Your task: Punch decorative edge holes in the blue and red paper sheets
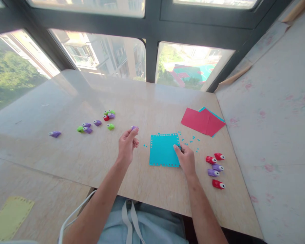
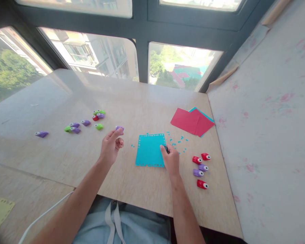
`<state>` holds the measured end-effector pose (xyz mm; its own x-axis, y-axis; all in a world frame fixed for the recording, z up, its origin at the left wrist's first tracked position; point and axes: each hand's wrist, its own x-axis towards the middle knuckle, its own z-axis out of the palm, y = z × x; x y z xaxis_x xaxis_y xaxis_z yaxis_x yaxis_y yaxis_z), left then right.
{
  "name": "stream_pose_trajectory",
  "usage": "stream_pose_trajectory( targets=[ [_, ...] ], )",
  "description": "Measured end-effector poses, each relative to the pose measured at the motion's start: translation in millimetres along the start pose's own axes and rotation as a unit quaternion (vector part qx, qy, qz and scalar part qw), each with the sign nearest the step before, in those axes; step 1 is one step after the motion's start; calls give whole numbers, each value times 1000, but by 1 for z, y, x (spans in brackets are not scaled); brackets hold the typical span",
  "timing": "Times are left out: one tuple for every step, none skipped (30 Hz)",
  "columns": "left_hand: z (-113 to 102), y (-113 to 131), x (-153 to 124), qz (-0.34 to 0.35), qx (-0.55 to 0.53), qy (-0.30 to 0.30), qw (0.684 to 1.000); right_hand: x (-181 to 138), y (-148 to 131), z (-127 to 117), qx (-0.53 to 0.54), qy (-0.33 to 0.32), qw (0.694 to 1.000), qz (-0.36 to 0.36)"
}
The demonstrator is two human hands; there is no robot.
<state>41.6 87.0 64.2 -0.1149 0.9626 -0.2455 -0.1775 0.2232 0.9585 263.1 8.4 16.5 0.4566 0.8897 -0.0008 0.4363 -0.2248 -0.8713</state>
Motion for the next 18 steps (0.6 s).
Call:
stream_pose_trajectory(
  targets=[
    [0,3,2,-6,-13,-3,1000,0,0,0,0,3,1000,-1],
    [-1,6,4,-8,-15,-8,1000,0,0,1,0,4,1000,-2],
    [-1,8,4,-4,-7,-13,1000,0,0,1,1,4,1000,-2],
    [-1,9,3,0,7,-19,1000,0,0,2,1,2,1000,-3],
    [-1,9,1,5,24,-26,999,-1,-1,2,1,0,1000,-4],
    [1,10,-2,9,42,-34,999,-1,-1,2,0,0,1000,-5],
    [4,10,-5,11,59,-43,997,0,-2,2,-2,-1,1000,-8],
    [8,10,-9,11,75,-56,996,0,-3,2,-5,0,1000,-10],
    [12,9,-13,13,91,-74,993,0,-4,2,-8,2,1000,-12],
    [18,9,-17,16,107,-94,990,0,-5,2,-11,4,1000,-15],
    [25,9,-21,23,127,-116,985,0,-6,2,-13,5,1000,-17],
    [31,8,-25,33,152,-138,978,0,-6,2,-13,4,1000,-19],
    [39,8,-30,48,180,-157,970,0,-6,2,-13,3,1000,-20],
    [46,8,-34,68,210,-175,959,0,-6,3,-14,3,1000,-23],
    [54,8,-39,92,240,-193,947,0,-5,3,-15,2,1000,-25],
    [62,8,-44,121,269,-211,932,-1,-4,5,-21,2,999,-26],
    [70,8,-50,154,294,-234,914,-1,-2,6,-29,3,999,-29],
    [78,7,-55,188,317,-261,892,-2,0,7,-45,4,998,-32]
  ],
)
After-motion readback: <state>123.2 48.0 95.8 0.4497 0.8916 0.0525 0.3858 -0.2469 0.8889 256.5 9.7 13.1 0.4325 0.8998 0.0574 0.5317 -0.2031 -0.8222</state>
